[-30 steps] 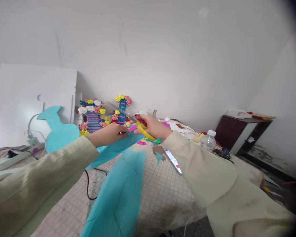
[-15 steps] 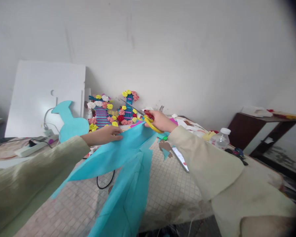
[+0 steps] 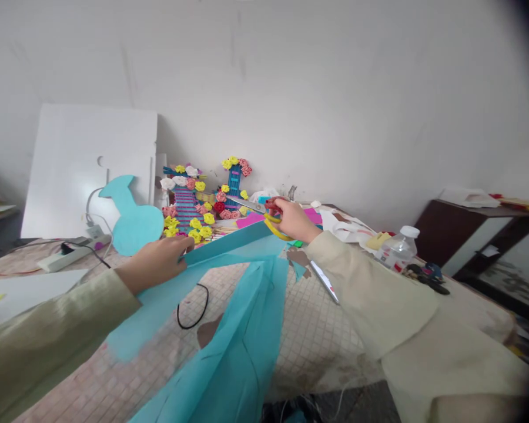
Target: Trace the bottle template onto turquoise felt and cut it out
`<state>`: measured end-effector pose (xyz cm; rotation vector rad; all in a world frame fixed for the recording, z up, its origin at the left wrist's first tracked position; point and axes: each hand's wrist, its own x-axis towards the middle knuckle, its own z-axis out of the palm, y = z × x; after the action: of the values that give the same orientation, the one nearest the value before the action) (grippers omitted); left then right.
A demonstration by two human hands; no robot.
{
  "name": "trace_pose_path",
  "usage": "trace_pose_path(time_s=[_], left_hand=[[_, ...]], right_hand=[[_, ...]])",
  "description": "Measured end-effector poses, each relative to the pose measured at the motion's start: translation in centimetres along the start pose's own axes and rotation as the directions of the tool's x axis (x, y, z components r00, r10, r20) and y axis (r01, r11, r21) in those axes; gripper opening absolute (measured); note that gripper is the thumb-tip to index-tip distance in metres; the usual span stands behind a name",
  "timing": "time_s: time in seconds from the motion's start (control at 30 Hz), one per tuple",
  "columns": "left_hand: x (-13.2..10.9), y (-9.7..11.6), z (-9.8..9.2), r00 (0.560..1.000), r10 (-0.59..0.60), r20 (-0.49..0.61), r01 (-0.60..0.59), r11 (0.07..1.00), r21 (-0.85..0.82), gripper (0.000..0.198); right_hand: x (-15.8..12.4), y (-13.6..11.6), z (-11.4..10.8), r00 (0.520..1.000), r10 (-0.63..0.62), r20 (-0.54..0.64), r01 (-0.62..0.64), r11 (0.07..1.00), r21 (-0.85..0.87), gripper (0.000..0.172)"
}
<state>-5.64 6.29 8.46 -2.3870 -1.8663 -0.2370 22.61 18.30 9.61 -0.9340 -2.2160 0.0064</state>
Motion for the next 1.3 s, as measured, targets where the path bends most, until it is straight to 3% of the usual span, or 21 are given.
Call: trace_pose_path(time_s=[0.2, 0.33, 0.57, 0.73, 0.9, 1.1, 1.3], left_hand=[[-0.5, 0.2, 0.4, 0.980, 0.148, -0.133, -0.094, 0.935, 0.342, 0.017], [-0.2, 0.1, 1.3, 0.976, 0.166, -0.144, -0.090, 0.901, 0.424, 0.020], [1.1, -1.6, 1.5, 0.990, 0.068, -0.126, -0.011, 0.914, 0.405, 0.035], [1.8, -3.0, 0.6, 0.992, -0.042, -0.117, 0.083, 0.923, 0.375, 0.032], [2.1, -3.8, 0.5, 0.986, -0.091, -0.137, 0.131, 0.936, 0.326, 0.036], [4.9, -5.0, 2.1, 0.998, 0.007, -0.070, 0.009, 0.974, 0.224, 0.037], [9.5, -5.0, 6.3, 0.980, 0.164, -0.113, -0.141, 0.972, 0.189, 0.038]], right_hand=[[-1.5, 1.1, 0.9, 0.996, -0.037, 0.081, 0.040, 0.999, -0.037, 0.008], [-2.7, 1.2, 1.6, 0.996, -0.033, 0.082, 0.040, 0.995, -0.091, 0.016], [-3.8, 2.8, 2.1, 1.000, 0.023, 0.021, -0.020, 0.988, -0.155, 0.019], [-4.2, 4.2, 1.6, 0.998, 0.058, -0.023, -0.061, 0.990, -0.128, 0.021], [-5.0, 4.6, 0.4, 0.998, 0.058, 0.005, -0.057, 0.993, -0.103, 0.011], [-5.9, 5.9, 0.0, 0.992, 0.073, 0.104, -0.062, 0.993, -0.105, 0.010], [-7.3, 8.1, 3.1, 0.971, 0.101, 0.219, -0.056, 0.978, -0.202, 0.018]])
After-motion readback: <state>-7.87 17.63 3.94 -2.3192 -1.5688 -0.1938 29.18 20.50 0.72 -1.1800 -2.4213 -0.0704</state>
